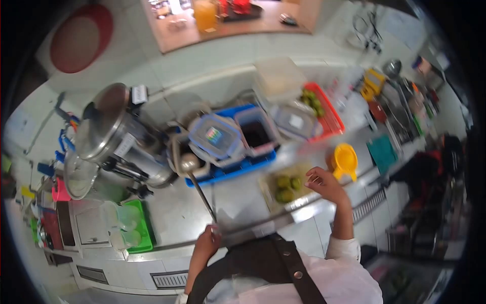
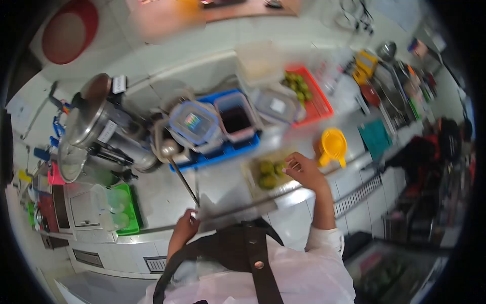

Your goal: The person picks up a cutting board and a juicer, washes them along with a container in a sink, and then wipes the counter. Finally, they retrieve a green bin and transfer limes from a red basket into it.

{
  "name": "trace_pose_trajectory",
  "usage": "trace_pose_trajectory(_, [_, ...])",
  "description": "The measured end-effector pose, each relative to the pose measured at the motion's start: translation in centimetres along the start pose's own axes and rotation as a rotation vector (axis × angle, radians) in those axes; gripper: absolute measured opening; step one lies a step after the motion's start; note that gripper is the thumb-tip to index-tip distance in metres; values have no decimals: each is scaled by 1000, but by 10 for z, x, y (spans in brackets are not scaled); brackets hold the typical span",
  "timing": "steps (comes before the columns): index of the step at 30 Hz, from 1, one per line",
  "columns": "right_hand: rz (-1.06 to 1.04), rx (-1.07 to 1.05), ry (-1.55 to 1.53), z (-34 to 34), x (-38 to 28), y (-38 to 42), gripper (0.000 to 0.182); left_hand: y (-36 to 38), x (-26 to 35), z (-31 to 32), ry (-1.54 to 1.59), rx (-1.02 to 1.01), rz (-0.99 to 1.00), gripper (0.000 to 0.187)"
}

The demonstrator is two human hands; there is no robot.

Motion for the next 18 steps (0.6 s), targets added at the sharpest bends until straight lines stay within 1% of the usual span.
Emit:
trace_pose_trajectory(1, [69, 264, 251, 7, 17, 23, 39, -10, 12, -10, 82, 69, 102, 25])
trace_pose_trajectory(2, [-188, 408, 657, 17, 29, 49, 36, -24, 17, -15, 97, 7, 109, 23])
trace_pose_trajectory(3, [-177, 218, 523, 7, 85, 121, 33, 27, 21, 29, 158, -34, 78, 18])
trace_pose_trajectory(5, [130, -90, 167, 11, 73, 153, 32, 17, 22, 47, 88, -68, 230, 15])
trace_pose_trajectory(6, [193, -57, 98, 9, 73, 159, 31, -5, 26, 68, 48, -24, 305, 14])
trace_pose_trajectory(7, [192, -67, 97, 0, 83, 171, 31, -15, 36, 94, 6, 18, 357, 14])
trace_pose_trajectory(9, [12, 321, 247, -21, 90, 175, 27, -39, 63, 121, -18, 99, 333, 16])
trace_pose_trajectory(10, [-21, 362, 223, -30, 92, 174, 25, -53, 71, 138, -44, 162, 288, 16])
trace_pose_trajectory(11, [-42, 353, 212, -40, 96, 173, 25, -65, 78, 151, -70, 226, 242, 16])
trace_pose_trajectory(12, [-65, 328, 170, -50, 100, 172, 25, -69, 89, 158, -80, 246, 233, 16])
trace_pose_trajectory(14, [-92, 283, 119, -76, 113, 166, 24, -80, 110, 174, -223, 300, 62, 18])
trace_pose_trajectory(15, [-105, 276, 114, -91, 124, 162, 24, -82, 125, 178, -226, 313, 56, 18])
trace_pose_trajectory(17, [-118, 266, 131, -120, 147, 155, 23, -81, 142, 181, -290, 277, -82, 22])
trace_pose_trajectory(18, [-100, 265, 130, -137, 152, 153, 23, -88, 136, 190, -297, 263, -100, 29])
Point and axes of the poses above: each hand's wrist, its own y-axis away from the middle knuckle, its own z-axis out of the palm, x = y × z, the point moved 3 cm from there along -y, towards the middle knuckle, and after that the axes turned 13 degrees about x, right-handed, at the moved point
